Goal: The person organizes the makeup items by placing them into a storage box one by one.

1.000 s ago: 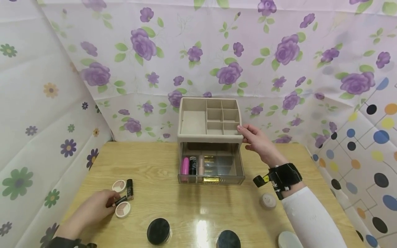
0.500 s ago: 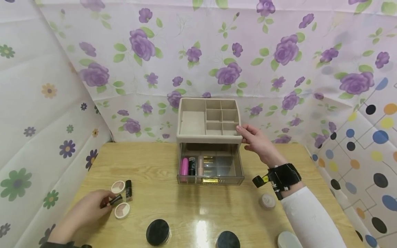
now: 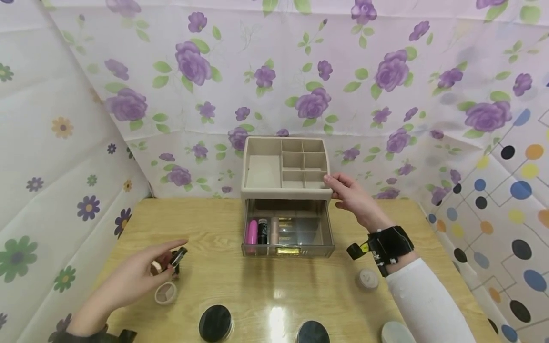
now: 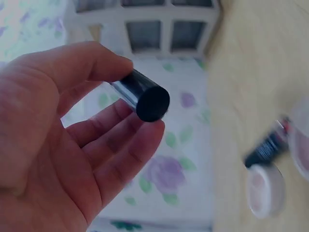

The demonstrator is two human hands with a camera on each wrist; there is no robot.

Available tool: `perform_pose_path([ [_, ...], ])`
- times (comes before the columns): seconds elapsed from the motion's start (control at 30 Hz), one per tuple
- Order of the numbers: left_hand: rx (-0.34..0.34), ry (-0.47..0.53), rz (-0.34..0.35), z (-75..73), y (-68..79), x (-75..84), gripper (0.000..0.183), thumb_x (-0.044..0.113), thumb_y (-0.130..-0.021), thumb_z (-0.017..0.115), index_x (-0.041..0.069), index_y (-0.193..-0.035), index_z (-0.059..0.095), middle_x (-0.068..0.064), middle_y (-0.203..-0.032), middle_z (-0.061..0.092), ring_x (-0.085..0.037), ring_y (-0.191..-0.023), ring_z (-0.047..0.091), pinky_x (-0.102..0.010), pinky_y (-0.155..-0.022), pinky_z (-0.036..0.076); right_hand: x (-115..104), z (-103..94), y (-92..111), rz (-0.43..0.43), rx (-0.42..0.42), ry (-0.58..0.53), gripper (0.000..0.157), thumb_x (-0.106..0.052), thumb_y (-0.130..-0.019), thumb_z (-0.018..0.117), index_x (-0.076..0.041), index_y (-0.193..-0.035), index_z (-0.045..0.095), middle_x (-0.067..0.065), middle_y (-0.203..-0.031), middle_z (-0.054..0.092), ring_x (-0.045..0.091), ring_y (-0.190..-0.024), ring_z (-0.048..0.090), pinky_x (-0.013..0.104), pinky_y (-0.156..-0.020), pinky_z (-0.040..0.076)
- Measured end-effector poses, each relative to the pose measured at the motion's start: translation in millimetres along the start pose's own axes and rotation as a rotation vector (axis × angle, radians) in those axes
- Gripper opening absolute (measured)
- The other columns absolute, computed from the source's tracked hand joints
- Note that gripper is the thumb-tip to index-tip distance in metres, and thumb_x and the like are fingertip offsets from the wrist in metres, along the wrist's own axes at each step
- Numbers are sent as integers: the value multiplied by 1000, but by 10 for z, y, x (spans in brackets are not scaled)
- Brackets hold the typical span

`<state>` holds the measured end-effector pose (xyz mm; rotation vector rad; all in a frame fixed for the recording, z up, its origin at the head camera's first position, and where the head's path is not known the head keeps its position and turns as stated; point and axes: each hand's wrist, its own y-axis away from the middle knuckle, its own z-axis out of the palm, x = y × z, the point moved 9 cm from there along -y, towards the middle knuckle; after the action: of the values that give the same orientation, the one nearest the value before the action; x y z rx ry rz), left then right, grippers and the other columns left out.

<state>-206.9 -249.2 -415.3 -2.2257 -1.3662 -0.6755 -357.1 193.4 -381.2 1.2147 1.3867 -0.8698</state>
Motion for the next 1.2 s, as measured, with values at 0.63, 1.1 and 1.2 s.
perform_pose_path([
  [0.63, 125, 66, 108, -99, -702, 880, 64, 3, -84, 70, 19, -142, 48, 4, -89, 59, -6, -70, 60, -29, -58, 55, -25, 7, 24, 9, 2, 24, 48, -60, -92, 60, -16, -109, 56, -4, -85, 52, 13, -79, 49, 32, -67, 38],
  [1.1, 204, 141, 238, -117, -1123, 1575, 60, -2, -79, 69, 11, -135, 52, 2, -88, 60, -6, -71, 60, -27, -59, 56, -10, 5, 11, 19, -5, 8, 47, -58, -93, 60, -15, -110, 55, -5, -84, 49, 14, -79, 47, 30, -66, 37],
  [1.2, 193, 179, 251, -70, -1192, 1686, 59, -3, -80, 69, 12, -134, 52, 1, -89, 61, -6, -70, 61, -27, -58, 56, -16, 1, 7, 16, 0, -1, 46, -58, -92, 60, -15, -108, 55, -3, -84, 48, 14, -77, 46, 30, -64, 37],
])
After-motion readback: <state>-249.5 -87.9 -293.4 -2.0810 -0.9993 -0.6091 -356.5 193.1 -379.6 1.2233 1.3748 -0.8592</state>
